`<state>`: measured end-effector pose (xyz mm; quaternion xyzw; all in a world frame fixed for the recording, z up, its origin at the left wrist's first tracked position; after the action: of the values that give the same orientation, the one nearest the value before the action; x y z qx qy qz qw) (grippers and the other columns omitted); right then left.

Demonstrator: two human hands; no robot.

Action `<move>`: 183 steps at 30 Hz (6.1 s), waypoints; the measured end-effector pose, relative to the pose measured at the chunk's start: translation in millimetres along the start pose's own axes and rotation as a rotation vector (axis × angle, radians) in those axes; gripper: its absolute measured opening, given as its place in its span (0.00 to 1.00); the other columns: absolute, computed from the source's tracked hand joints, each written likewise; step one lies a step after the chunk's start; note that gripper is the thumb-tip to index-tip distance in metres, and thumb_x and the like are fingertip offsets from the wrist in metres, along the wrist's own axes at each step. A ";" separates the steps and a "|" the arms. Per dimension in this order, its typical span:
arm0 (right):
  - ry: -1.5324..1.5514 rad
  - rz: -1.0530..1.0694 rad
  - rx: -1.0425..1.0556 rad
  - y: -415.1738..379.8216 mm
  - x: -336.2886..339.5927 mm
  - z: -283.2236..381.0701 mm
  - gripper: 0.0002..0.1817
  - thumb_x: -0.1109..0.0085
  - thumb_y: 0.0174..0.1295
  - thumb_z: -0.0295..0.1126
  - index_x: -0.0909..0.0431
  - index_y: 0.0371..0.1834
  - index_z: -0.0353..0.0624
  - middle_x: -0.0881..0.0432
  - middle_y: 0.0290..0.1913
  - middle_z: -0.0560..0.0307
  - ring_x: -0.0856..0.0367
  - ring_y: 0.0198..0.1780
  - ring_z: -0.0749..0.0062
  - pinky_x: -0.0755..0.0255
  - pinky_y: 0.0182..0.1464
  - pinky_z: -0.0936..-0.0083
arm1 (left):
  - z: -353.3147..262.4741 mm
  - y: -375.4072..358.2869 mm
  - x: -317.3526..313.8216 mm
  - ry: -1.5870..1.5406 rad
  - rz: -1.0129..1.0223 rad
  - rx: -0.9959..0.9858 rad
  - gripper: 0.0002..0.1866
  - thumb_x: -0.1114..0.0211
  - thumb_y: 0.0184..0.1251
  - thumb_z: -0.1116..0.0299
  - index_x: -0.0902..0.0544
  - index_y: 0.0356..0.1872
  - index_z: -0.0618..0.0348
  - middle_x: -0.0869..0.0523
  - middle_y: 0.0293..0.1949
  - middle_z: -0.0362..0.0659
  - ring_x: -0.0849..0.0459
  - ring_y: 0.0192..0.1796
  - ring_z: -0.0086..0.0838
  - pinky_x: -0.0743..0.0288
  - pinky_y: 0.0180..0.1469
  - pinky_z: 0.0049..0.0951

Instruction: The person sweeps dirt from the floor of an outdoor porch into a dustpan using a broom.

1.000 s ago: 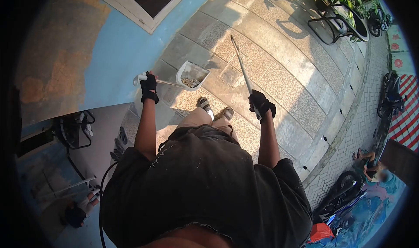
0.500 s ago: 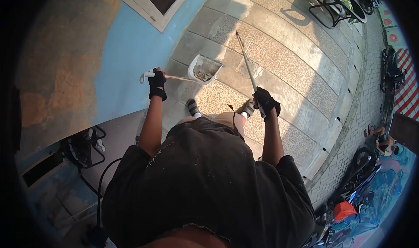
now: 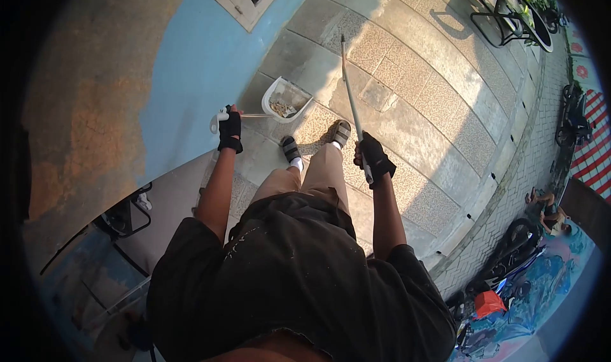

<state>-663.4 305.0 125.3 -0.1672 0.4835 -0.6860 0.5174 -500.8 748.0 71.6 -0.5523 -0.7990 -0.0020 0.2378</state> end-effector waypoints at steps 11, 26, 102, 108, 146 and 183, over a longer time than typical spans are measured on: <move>0.254 0.405 -0.164 198.6 -81.6 35.2 0.05 0.53 0.70 0.33 0.38 0.37 0.55 0.38 0.21 0.70 0.39 0.18 0.85 0.42 0.16 0.86 | 58.5 24.7 -24.8 -0.092 -0.112 0.060 0.17 0.42 0.72 0.58 0.22 0.27 0.58 0.16 0.26 0.39 0.24 0.29 0.20 0.32 0.34 0.23; -0.418 -0.330 0.007 166.0 29.5 -32.1 0.32 0.49 0.65 0.31 0.43 0.74 0.49 0.32 0.19 0.65 0.31 0.17 0.77 0.35 0.17 0.76 | 106.6 45.7 -64.5 -0.031 -0.112 0.025 0.20 0.46 0.74 0.56 0.17 0.31 0.63 0.19 0.24 0.37 0.25 0.27 0.20 0.32 0.31 0.22; -1.258 -0.347 -0.123 407.3 -143.5 152.9 0.12 0.55 0.67 0.38 0.24 0.36 0.43 0.27 0.17 0.54 0.23 0.17 0.64 0.39 0.13 0.65 | 92.9 33.7 -91.1 -0.195 -0.146 0.065 0.13 0.40 0.69 0.67 0.24 0.26 0.64 0.18 0.23 0.48 0.19 0.28 0.31 0.27 0.31 0.34; -1.732 -0.101 -0.046 397.0 -149.0 104.0 0.18 0.61 0.69 0.36 0.26 0.46 0.33 0.15 0.33 0.43 0.14 0.36 0.58 0.20 0.38 0.64 | 113.3 34.7 -80.4 0.013 -0.197 0.121 0.17 0.43 0.71 0.60 0.23 0.28 0.64 0.15 0.26 0.47 0.17 0.31 0.33 0.27 0.34 0.34; 0.058 0.363 0.031 276.2 -128.8 57.8 0.14 0.58 0.74 0.38 0.35 0.61 0.61 0.39 0.21 0.69 0.39 0.17 0.87 0.39 0.14 0.86 | 188.6 29.3 78.9 -0.217 -0.495 0.146 0.18 0.45 0.73 0.57 0.21 0.28 0.61 0.18 0.24 0.38 0.25 0.27 0.22 0.32 0.33 0.25; -1.792 0.065 0.227 270.5 -156.0 -46.5 0.15 0.56 0.64 0.30 0.29 0.52 0.39 0.19 0.45 0.34 0.21 0.50 0.40 0.26 0.50 0.52 | 130.8 13.3 55.6 -0.045 -0.486 -0.058 0.08 0.42 0.66 0.75 0.19 0.44 0.62 0.15 0.38 0.42 0.21 0.39 0.25 0.28 0.46 0.25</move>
<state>-485.2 464.5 -80.9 -0.5732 -0.1668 -0.3270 0.7326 -553.9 837.0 -26.6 -0.3506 -0.9131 -0.0697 0.1963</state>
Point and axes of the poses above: each hand's wrist, its own y-axis towards the middle knuckle, its own x-axis out of the back of the hand, z = x × y, the point moved 8 cm from there along y, towards the middle knuckle
